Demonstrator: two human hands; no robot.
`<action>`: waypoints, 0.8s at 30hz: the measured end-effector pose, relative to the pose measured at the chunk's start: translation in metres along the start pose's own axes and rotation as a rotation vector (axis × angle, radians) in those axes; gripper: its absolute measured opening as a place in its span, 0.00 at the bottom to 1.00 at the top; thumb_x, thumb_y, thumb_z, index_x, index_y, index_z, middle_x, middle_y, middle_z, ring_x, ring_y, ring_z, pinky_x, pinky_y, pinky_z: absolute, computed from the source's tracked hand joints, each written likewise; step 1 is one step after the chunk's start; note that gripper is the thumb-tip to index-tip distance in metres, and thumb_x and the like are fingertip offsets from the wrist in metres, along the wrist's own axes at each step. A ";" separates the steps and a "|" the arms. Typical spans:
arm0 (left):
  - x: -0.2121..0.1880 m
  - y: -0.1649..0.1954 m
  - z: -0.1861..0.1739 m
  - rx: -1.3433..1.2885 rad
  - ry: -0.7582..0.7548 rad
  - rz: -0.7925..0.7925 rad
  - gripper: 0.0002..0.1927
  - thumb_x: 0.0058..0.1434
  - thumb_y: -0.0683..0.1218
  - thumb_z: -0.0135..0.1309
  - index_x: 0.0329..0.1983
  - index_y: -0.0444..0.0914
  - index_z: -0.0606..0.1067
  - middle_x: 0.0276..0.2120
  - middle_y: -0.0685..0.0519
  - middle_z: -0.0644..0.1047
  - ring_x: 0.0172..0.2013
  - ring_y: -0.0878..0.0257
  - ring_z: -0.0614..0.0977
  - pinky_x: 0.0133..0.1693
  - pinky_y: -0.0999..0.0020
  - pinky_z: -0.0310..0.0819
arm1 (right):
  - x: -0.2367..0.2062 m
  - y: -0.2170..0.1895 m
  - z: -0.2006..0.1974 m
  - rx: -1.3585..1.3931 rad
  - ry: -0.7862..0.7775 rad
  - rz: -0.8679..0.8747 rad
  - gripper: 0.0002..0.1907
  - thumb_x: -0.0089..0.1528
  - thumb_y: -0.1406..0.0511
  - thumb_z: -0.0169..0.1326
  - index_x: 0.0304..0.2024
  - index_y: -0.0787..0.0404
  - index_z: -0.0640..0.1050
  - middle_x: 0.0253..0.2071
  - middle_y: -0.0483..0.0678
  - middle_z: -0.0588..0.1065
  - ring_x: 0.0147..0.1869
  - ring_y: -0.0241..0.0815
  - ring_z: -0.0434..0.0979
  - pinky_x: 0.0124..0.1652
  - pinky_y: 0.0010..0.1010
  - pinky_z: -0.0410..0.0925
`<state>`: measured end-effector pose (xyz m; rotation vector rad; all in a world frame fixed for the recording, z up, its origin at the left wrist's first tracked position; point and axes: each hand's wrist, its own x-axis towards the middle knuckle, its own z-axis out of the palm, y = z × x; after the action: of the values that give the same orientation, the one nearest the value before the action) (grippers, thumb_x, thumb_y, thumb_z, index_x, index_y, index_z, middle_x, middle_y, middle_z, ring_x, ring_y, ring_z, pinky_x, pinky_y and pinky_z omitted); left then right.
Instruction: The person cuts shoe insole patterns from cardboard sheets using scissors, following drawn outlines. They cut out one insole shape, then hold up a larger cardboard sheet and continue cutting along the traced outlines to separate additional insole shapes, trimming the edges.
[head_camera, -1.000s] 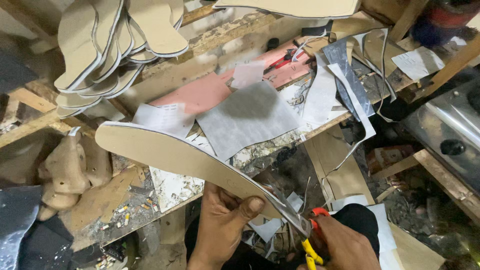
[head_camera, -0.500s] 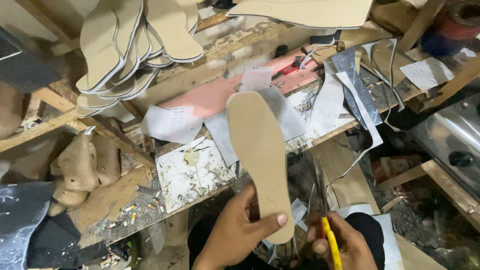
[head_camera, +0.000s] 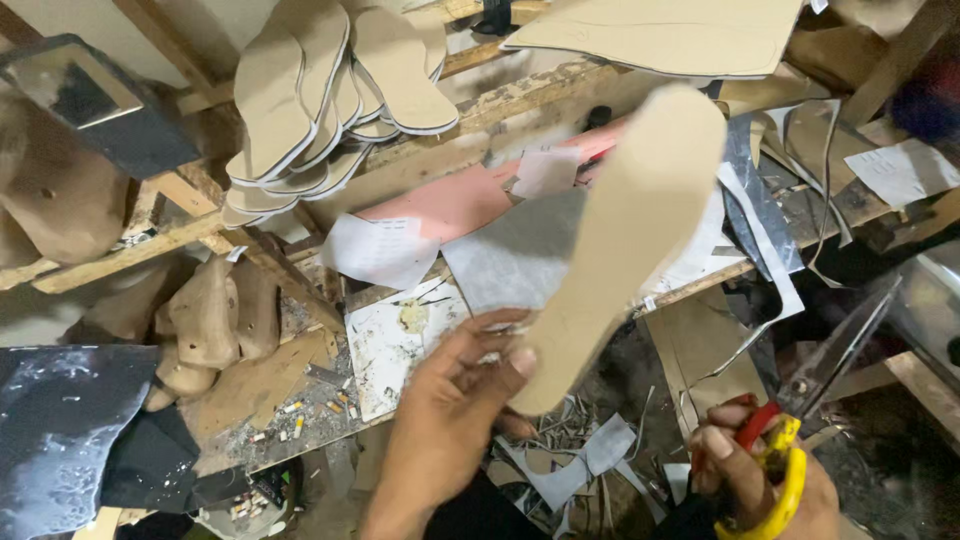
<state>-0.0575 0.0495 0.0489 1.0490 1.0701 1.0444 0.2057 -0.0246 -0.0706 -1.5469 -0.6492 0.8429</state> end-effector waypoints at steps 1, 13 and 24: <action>0.004 0.018 -0.002 -0.001 0.063 0.100 0.23 0.60 0.46 0.58 0.59 0.39 0.74 0.45 0.48 0.83 0.36 0.62 0.84 0.25 0.70 0.81 | -0.001 0.005 -0.001 -0.036 0.024 0.008 0.16 0.59 0.71 0.58 0.49 0.73 0.77 0.34 0.61 0.81 0.32 0.45 0.80 0.35 0.35 0.71; 0.066 0.000 -0.015 0.235 0.319 0.497 0.20 0.71 0.46 0.51 0.66 0.41 0.68 0.53 0.45 0.82 0.50 0.60 0.86 0.47 0.64 0.81 | 0.014 0.071 -0.030 -0.202 -0.170 0.051 0.19 0.58 0.72 0.68 0.51 0.69 0.78 0.30 0.60 0.79 0.30 0.50 0.78 0.32 0.40 0.70; 0.159 -0.161 -0.053 1.295 0.252 0.398 0.31 0.59 0.50 0.59 0.66 0.39 0.71 0.65 0.34 0.68 0.60 0.36 0.69 0.59 0.48 0.63 | 0.010 0.102 -0.022 -0.618 -0.275 0.158 0.22 0.49 0.63 0.77 0.44 0.56 0.83 0.32 0.49 0.82 0.41 0.38 0.87 0.50 0.30 0.73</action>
<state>-0.0630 0.1828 -0.1416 2.2614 1.8613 0.7174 0.2240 -0.0444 -0.1724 -2.0738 -1.0679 1.0455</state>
